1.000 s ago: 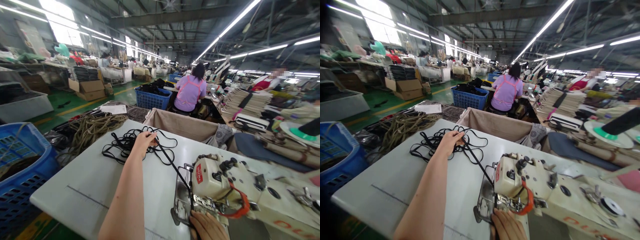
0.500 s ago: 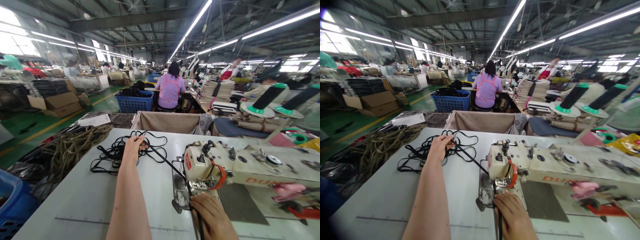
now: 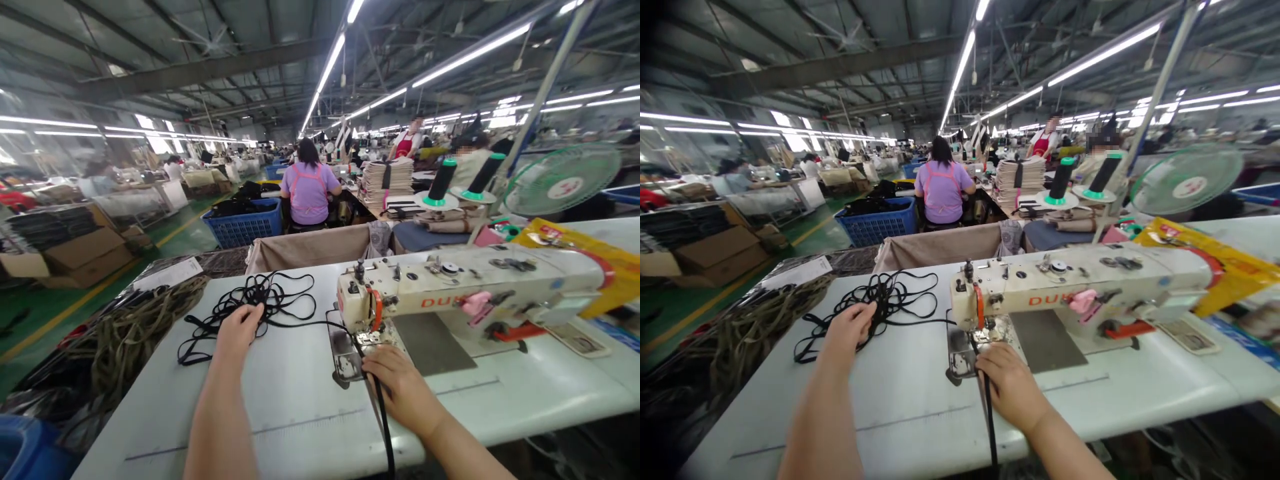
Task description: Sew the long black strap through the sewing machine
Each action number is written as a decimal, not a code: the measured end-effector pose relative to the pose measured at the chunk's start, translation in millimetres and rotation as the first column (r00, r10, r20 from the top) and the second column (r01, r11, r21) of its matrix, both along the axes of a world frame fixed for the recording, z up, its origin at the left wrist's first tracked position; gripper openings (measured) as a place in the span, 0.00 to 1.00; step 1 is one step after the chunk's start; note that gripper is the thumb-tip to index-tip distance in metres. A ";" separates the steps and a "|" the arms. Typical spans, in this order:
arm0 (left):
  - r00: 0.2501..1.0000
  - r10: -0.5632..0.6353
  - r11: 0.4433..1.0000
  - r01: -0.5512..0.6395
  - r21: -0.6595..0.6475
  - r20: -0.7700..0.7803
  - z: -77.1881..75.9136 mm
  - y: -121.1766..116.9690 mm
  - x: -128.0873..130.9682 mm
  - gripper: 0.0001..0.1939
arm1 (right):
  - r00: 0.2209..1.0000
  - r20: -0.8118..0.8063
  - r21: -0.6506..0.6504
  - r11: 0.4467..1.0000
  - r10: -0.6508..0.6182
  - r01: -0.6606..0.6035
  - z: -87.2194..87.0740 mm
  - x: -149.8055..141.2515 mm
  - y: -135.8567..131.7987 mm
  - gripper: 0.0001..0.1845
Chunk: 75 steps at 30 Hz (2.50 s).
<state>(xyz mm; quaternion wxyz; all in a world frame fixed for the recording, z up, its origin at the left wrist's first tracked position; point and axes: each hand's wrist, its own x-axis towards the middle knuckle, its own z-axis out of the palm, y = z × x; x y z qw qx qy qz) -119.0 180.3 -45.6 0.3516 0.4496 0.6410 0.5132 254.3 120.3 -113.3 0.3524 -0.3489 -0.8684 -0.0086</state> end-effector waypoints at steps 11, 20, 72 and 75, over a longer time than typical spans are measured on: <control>0.826 -0.522 0.664 0.549 -0.507 0.211 -35.4 -162.3 -14.0 0.34 | 1.000 -0.013 -0.043 0.999 -0.013 0.012 -3.5 -2.7 2.1 0.10; 0.702 -0.682 0.586 0.691 -0.422 0.203 -36.1 -180.6 29.7 0.23 | 1.000 -0.001 -0.023 0.999 -0.031 0.031 -4.7 -4.8 -0.1 0.10; 0.666 -0.492 0.513 0.742 -0.432 0.560 -51.8 -205.4 46.4 0.37 | 0.999 0.007 -0.093 0.995 -0.043 0.044 -5.4 -5.1 -0.1 0.11; 0.667 -0.482 0.517 0.740 -0.431 0.567 -54.1 -207.3 46.8 0.35 | 0.999 0.018 -0.066 0.997 -0.046 0.047 -5.4 -5.3 0.0 0.11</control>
